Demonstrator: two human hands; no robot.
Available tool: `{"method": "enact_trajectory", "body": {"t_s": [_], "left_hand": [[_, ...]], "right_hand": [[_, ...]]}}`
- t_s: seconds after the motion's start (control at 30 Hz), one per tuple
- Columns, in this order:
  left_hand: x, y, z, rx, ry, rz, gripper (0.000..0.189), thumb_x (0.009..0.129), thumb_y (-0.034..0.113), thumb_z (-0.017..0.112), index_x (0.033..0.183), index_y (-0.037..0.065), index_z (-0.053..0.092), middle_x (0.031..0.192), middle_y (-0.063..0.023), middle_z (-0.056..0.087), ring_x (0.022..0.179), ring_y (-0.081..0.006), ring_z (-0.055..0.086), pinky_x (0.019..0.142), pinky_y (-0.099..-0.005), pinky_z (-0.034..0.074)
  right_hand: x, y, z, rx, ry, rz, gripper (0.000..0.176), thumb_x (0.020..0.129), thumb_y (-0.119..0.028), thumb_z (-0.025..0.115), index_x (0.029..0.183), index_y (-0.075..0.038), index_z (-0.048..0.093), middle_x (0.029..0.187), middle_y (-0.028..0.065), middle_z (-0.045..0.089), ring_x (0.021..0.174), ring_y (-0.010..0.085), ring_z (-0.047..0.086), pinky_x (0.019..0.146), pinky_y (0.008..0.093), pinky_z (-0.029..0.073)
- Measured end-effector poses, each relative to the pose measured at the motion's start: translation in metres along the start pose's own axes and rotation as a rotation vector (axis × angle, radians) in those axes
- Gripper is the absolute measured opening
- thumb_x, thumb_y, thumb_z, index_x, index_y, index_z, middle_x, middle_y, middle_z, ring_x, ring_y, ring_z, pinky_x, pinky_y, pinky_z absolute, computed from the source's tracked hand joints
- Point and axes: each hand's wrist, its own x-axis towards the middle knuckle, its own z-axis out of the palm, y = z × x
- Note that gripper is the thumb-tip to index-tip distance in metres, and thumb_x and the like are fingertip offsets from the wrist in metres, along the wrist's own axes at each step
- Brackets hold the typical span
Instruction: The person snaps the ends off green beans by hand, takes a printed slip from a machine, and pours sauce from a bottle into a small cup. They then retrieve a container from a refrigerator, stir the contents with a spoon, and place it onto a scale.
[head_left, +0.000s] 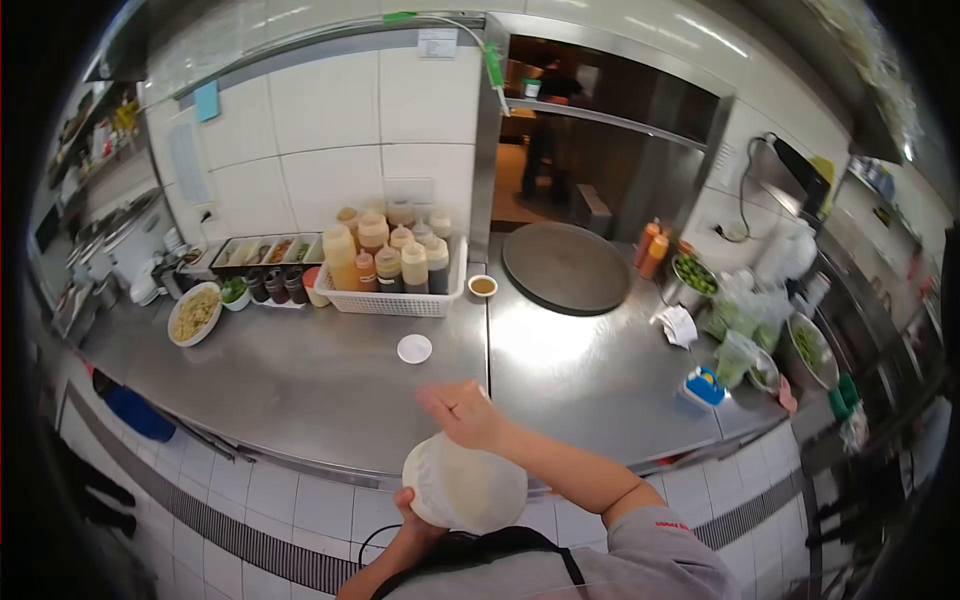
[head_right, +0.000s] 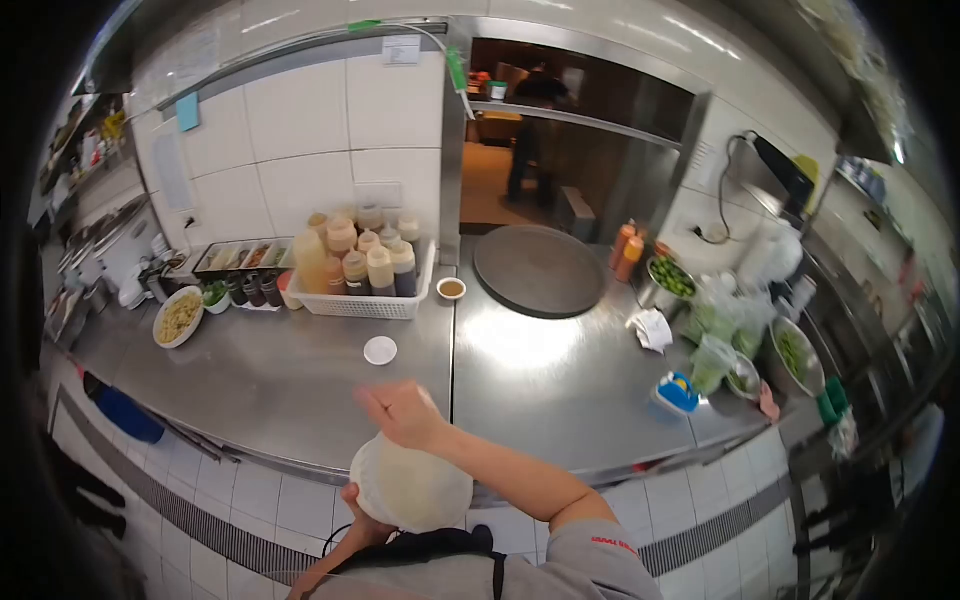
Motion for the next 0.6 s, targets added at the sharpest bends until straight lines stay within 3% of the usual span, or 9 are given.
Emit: {"method": "enact_trajectory", "body": {"t_s": [0.07,0.13,0.2,0.23,0.3,0.4,0.6], "left_hand": [[0.002,-0.008,0.023,0.064,0.047,0.191,0.086,0.056,0.049,0.058,0.127,0.008,0.032,0.121,-0.0122,0.045,0.108,-0.0299,0.046,0.086,-0.045,0.042],[0.006,-0.017,0.014,0.036,0.073,0.235,0.087,0.055,0.05,0.058,0.127,0.009,0.031,0.121,-0.0122,0.044,0.108,-0.0297,0.046,0.086,-0.0446,0.043],[0.002,-0.026,0.012,0.024,0.097,0.271,0.088,0.054,0.051,0.057,0.127,0.01,0.031,0.122,-0.0121,0.043,0.107,-0.0295,0.046,0.085,-0.0442,0.043],[0.003,-0.028,0.016,0.064,0.123,0.369,0.088,0.056,0.055,0.057,0.126,0.008,0.033,0.12,-0.0131,0.044,0.106,-0.0293,0.047,0.084,-0.0436,0.044],[0.006,-0.032,0.019,0.097,0.162,0.482,0.09,0.057,0.06,0.057,0.124,0.005,0.035,0.118,-0.014,0.046,0.104,-0.0291,0.049,0.083,-0.0431,0.044],[0.016,-0.041,0.017,0.093,0.081,0.603,0.09,0.059,0.061,0.057,0.125,0.005,0.034,0.119,-0.0137,0.045,0.104,-0.0289,0.048,0.083,-0.0429,0.044],[0.022,-0.062,0.019,0.023,0.077,0.742,0.088,0.061,0.061,0.055,0.126,0.007,0.033,0.121,-0.0135,0.044,0.107,-0.0287,0.046,0.086,-0.0442,0.043]], "right_hand": [[0.005,0.007,-0.009,0.037,-0.082,-0.052,0.034,0.086,-0.024,0.045,0.064,0.002,0.05,0.054,0.0158,0.045,0.046,0.0272,0.038,0.046,0.0351,0.034],[0.003,0.015,-0.015,0.076,-0.164,-0.087,0.035,0.086,-0.028,0.044,0.067,0.0,0.055,0.055,0.0166,0.048,0.048,0.0327,0.044,0.047,0.037,0.036],[0.004,0.031,-0.016,0.067,-0.09,-0.141,0.034,0.086,-0.022,0.046,0.064,0.003,0.05,0.055,0.0146,0.048,0.045,0.0216,0.039,0.045,0.0351,0.035],[0.0,0.043,-0.018,0.081,-0.101,-0.15,0.034,0.086,-0.022,0.046,0.064,0.003,0.05,0.055,0.0146,0.048,0.045,0.0216,0.039,0.045,0.0351,0.035],[-0.011,0.066,-0.022,-0.072,-0.182,0.279,0.042,0.087,-0.029,0.045,0.061,0.004,0.052,0.051,0.0142,0.047,0.044,0.02,0.042,0.045,0.035,0.036],[-0.02,0.075,-0.019,-0.014,-0.096,0.405,0.049,0.087,-0.034,0.043,0.058,0.004,0.051,0.045,0.0127,0.044,0.041,0.0179,0.04,0.044,0.0347,0.035],[-0.023,0.083,-0.013,-0.087,0.029,0.183,0.052,0.088,-0.035,0.042,0.054,0.004,0.049,0.042,0.0101,0.04,0.039,0.0157,0.039,0.042,0.0335,0.034]]}}
